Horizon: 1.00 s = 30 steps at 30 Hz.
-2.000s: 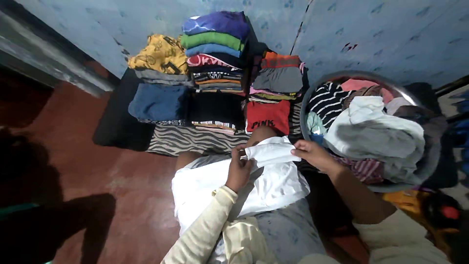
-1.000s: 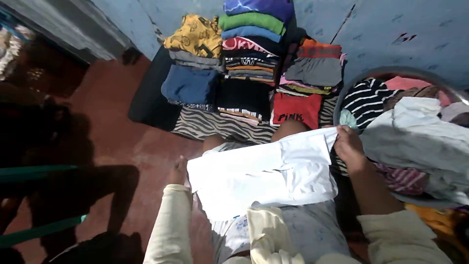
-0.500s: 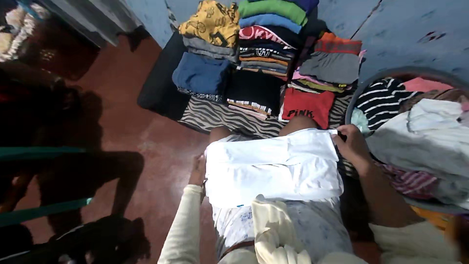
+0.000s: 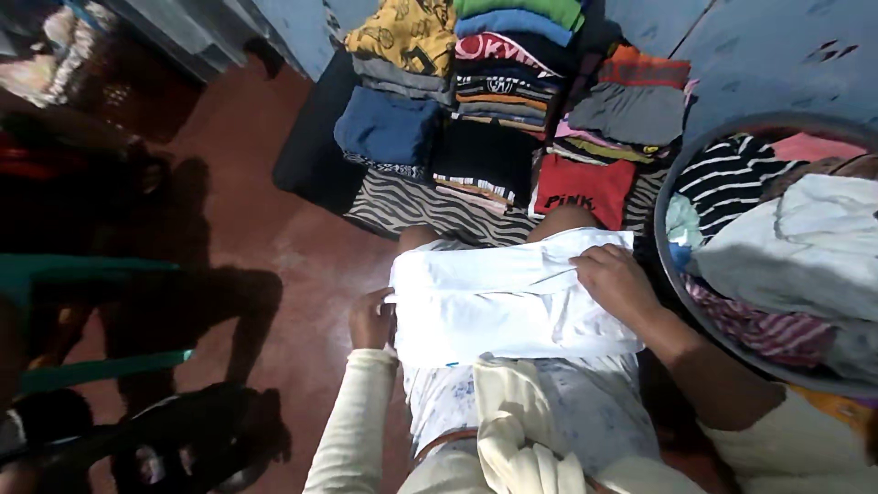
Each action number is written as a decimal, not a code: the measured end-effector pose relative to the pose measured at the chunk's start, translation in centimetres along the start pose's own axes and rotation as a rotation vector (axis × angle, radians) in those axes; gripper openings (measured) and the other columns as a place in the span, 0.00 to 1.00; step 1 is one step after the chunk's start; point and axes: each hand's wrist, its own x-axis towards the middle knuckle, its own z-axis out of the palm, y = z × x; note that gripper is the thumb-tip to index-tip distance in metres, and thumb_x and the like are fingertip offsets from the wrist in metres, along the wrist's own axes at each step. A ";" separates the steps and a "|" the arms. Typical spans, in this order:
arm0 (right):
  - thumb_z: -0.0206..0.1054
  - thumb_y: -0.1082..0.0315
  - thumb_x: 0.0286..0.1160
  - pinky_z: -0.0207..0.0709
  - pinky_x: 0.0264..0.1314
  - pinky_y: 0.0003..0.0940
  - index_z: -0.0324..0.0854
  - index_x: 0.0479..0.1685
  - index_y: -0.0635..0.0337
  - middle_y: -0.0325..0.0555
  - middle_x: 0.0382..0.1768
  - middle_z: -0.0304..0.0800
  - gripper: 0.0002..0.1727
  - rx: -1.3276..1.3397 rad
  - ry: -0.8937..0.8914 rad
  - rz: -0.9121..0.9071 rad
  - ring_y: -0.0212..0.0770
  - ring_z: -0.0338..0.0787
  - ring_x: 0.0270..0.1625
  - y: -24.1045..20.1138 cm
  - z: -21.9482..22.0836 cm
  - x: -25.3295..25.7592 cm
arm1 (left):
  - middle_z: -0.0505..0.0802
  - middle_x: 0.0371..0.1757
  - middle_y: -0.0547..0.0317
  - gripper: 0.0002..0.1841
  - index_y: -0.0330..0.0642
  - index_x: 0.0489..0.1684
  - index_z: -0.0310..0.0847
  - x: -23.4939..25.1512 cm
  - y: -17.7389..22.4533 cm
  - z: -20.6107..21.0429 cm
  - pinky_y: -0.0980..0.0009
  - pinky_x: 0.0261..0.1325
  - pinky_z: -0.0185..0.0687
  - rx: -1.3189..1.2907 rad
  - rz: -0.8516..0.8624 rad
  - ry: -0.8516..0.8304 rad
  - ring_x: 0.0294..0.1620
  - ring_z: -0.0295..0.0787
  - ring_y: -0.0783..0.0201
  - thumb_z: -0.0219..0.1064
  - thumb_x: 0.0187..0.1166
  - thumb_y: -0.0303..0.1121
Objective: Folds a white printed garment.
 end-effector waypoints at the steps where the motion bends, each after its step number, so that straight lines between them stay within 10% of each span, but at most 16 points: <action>1: 0.63 0.76 0.80 0.80 0.61 0.62 0.92 0.51 0.65 0.61 0.48 0.92 0.11 0.003 0.042 -0.015 0.65 0.90 0.56 0.1 -0.5 -0.1 | 0.94 0.58 0.40 0.14 0.37 0.59 0.90 0.0 0.0 -0.8 0.39 0.71 0.77 0.025 0.018 0.052 0.64 0.89 0.40 0.64 0.79 0.23; 6: 0.62 0.71 0.81 0.80 0.62 0.63 0.93 0.52 0.61 0.59 0.47 0.93 0.13 0.028 0.045 -0.096 0.63 0.91 0.55 -0.2 -1.7 -2.9 | 0.94 0.57 0.40 0.15 0.38 0.56 0.92 -1.8 0.1 -4.7 0.33 0.70 0.73 0.113 0.078 0.131 0.63 0.89 0.36 0.65 0.76 0.21; 11: 0.62 0.53 0.85 0.76 0.70 0.66 0.88 0.65 0.61 0.62 0.61 0.89 0.23 0.132 0.027 0.042 0.66 0.86 0.66 0.2 -1.9 -3.5 | 0.71 0.86 0.37 0.30 0.31 0.83 0.68 -2.0 -1.0 -2.5 0.52 0.84 0.66 -0.353 -0.131 -0.159 0.86 0.68 0.47 0.61 0.82 0.37; 14: 0.57 0.51 0.88 0.70 0.78 0.65 0.82 0.74 0.60 0.61 0.76 0.79 0.27 0.177 0.072 0.147 0.65 0.78 0.77 1.0 -1.4 -2.5 | 0.81 0.74 0.42 0.28 0.32 0.83 0.63 -0.8 0.8 0.6 0.60 0.67 0.79 -0.656 -0.478 -0.139 0.67 0.82 0.59 0.45 0.94 0.45; 16: 0.57 0.54 0.89 0.66 0.82 0.64 0.77 0.79 0.60 0.63 0.81 0.73 0.27 0.259 0.072 0.300 0.64 0.74 0.82 2.6 -0.9 -1.6 | 0.81 0.77 0.43 0.32 0.38 0.84 0.66 0.0 2.4 1.6 0.55 0.75 0.76 -0.727 -0.662 -0.173 0.73 0.81 0.57 0.40 0.95 0.53; 22: 0.47 0.43 0.93 0.74 0.69 0.59 0.76 0.71 0.71 0.67 0.67 0.82 0.35 0.818 0.085 1.090 0.60 0.84 0.67 9.1 -0.4 -0.2 | 0.84 0.72 0.52 0.28 0.38 0.83 0.64 4.7 0.0 3.3 0.65 0.70 0.79 -0.960 -0.497 -0.175 0.67 0.82 0.67 0.34 0.96 0.47; 27: 0.56 0.34 0.84 0.74 0.71 0.56 0.78 0.70 0.68 0.64 0.68 0.81 0.41 1.031 0.045 1.197 0.57 0.81 0.69 9.8 1.4 1.2 | 0.87 0.62 0.51 0.24 0.34 0.79 0.65 6.7 -1.2 3.3 0.62 0.63 0.84 -0.944 -0.450 -0.199 0.58 0.86 0.66 0.47 0.94 0.42; 30: 0.63 0.46 0.85 0.78 0.68 0.53 0.77 0.73 0.65 0.63 0.66 0.83 0.32 1.145 0.120 1.138 0.54 0.84 0.66 9.8 2.4 2.3 | 0.89 0.51 0.57 0.20 0.32 0.71 0.70 7.0 -1.5 3.4 0.66 0.56 0.85 -0.890 -0.436 -0.160 0.47 0.87 0.71 0.50 0.93 0.39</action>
